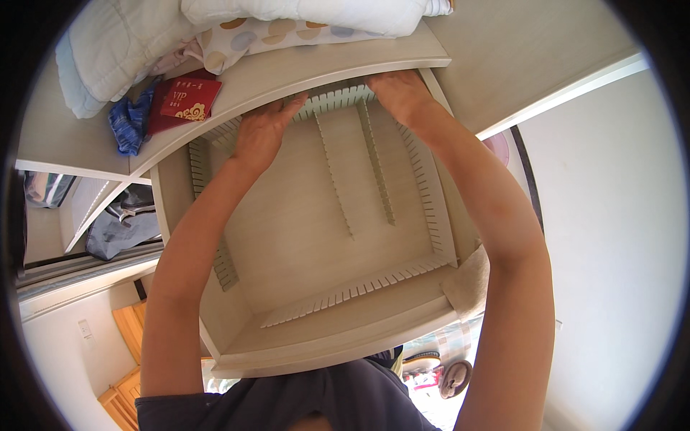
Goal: The person adjusts and snaps together plastic dividers inside a drawer by hand.
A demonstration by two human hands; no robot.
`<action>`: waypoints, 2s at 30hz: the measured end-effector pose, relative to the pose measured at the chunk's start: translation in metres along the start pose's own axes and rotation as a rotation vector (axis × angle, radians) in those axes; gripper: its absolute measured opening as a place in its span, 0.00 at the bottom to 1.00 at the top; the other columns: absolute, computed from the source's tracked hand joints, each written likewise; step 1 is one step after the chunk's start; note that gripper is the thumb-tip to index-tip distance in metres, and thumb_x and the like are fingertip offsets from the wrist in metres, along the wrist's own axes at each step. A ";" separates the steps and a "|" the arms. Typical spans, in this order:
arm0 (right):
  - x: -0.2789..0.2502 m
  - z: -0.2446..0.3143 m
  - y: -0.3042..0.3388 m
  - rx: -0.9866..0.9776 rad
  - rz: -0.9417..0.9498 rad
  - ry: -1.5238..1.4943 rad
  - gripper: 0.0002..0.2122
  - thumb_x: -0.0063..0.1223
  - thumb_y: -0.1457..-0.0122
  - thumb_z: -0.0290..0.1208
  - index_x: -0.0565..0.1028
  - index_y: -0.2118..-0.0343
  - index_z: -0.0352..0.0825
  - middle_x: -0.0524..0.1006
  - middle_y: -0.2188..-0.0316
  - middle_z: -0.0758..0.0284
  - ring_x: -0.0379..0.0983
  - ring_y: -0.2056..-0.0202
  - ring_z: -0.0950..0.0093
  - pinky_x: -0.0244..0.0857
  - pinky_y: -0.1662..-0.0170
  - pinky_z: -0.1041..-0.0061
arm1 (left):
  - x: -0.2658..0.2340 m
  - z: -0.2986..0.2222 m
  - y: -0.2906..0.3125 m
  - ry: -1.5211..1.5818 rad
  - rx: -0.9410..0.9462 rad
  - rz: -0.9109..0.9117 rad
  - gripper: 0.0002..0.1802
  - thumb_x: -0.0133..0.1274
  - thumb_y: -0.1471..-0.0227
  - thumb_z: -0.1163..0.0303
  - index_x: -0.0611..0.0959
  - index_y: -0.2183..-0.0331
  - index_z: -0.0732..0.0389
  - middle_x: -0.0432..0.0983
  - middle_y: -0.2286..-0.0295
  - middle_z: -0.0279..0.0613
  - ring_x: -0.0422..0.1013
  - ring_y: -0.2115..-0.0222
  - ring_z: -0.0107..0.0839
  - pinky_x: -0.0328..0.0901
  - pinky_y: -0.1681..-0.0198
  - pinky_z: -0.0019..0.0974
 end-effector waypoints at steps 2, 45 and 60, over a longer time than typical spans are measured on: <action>-0.001 0.001 -0.001 0.015 0.054 0.005 0.14 0.42 0.43 0.26 0.70 0.54 0.36 0.71 0.53 0.60 0.66 0.49 0.62 0.62 0.46 0.69 | 0.001 0.001 0.001 -0.001 0.004 -0.010 0.38 0.45 0.60 0.87 0.69 0.45 0.48 0.68 0.51 0.48 0.66 0.52 0.48 0.61 0.49 0.45; -0.027 0.010 0.047 -0.189 -0.145 -0.005 0.24 0.42 0.50 0.15 0.66 0.47 0.32 0.69 0.51 0.56 0.68 0.52 0.61 0.65 0.49 0.67 | -0.094 -0.074 0.094 0.255 0.149 0.594 0.27 0.48 0.56 0.84 0.69 0.49 0.66 0.64 0.53 0.54 0.60 0.48 0.46 0.51 0.40 0.51; -0.128 0.119 0.212 0.092 0.192 -0.588 0.10 0.49 0.45 0.24 0.74 0.60 0.30 0.76 0.62 0.59 0.70 0.59 0.58 0.65 0.56 0.64 | -0.209 -0.085 0.218 0.673 -0.057 0.487 0.23 0.50 0.48 0.70 0.70 0.49 0.59 0.70 0.56 0.49 0.65 0.53 0.44 0.50 0.40 0.52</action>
Point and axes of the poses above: each hand's wrist, its own y-axis away from the middle knuckle, its own x-axis out of the palm, z = x × y, the point moved 4 cm from there along -y, towards the middle knuckle
